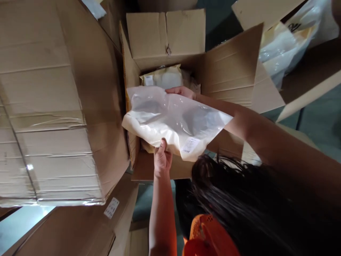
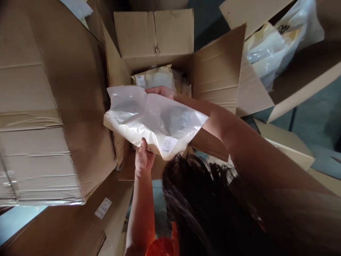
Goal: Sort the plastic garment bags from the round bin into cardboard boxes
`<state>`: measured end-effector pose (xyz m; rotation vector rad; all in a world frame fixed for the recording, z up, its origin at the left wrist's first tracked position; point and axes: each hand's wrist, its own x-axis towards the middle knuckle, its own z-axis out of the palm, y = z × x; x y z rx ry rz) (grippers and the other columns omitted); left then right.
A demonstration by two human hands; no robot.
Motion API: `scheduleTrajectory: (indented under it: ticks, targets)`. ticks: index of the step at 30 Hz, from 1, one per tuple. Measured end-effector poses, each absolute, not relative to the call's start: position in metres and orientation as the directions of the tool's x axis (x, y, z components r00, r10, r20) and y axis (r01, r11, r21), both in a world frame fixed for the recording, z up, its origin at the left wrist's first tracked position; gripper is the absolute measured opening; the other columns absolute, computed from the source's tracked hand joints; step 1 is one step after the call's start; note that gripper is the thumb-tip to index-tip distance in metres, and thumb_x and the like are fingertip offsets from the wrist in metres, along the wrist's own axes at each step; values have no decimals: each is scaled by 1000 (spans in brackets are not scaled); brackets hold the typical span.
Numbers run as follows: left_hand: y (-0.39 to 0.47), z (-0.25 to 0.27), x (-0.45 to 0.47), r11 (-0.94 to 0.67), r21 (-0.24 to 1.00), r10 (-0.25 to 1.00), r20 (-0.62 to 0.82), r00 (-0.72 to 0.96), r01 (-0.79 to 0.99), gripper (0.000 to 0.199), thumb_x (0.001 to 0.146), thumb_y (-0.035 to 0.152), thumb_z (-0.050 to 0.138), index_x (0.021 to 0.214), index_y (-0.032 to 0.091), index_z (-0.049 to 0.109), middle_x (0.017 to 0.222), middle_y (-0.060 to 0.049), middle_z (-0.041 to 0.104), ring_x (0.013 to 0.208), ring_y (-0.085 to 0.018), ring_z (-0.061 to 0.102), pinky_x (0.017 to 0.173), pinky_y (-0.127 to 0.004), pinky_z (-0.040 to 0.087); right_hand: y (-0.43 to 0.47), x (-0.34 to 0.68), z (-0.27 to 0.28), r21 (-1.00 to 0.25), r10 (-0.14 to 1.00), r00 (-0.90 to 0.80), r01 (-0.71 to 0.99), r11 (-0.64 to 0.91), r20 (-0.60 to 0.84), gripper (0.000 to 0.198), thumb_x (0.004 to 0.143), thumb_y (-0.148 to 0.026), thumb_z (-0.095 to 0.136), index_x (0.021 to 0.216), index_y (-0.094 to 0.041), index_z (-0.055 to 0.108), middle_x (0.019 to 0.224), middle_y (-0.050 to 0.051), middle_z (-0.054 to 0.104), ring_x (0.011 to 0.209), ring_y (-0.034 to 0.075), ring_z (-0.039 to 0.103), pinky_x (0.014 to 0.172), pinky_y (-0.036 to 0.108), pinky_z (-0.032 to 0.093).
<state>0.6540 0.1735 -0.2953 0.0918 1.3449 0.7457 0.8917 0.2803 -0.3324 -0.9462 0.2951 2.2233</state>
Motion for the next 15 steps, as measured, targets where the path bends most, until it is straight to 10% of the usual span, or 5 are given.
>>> scheduleTrajectory:
  ticks: [15]
  targets:
    - [145,-304,643,780,554,561,-825,-67,-291,23,78,28,83,97,22,70,91,3,72,89,-13,70,86,-24,54,262,886,-366,-85,494,-488,-644,-760,-719,27,90,-39,67,97,-13,64,81,3,75,97,24,69,104,47,51]
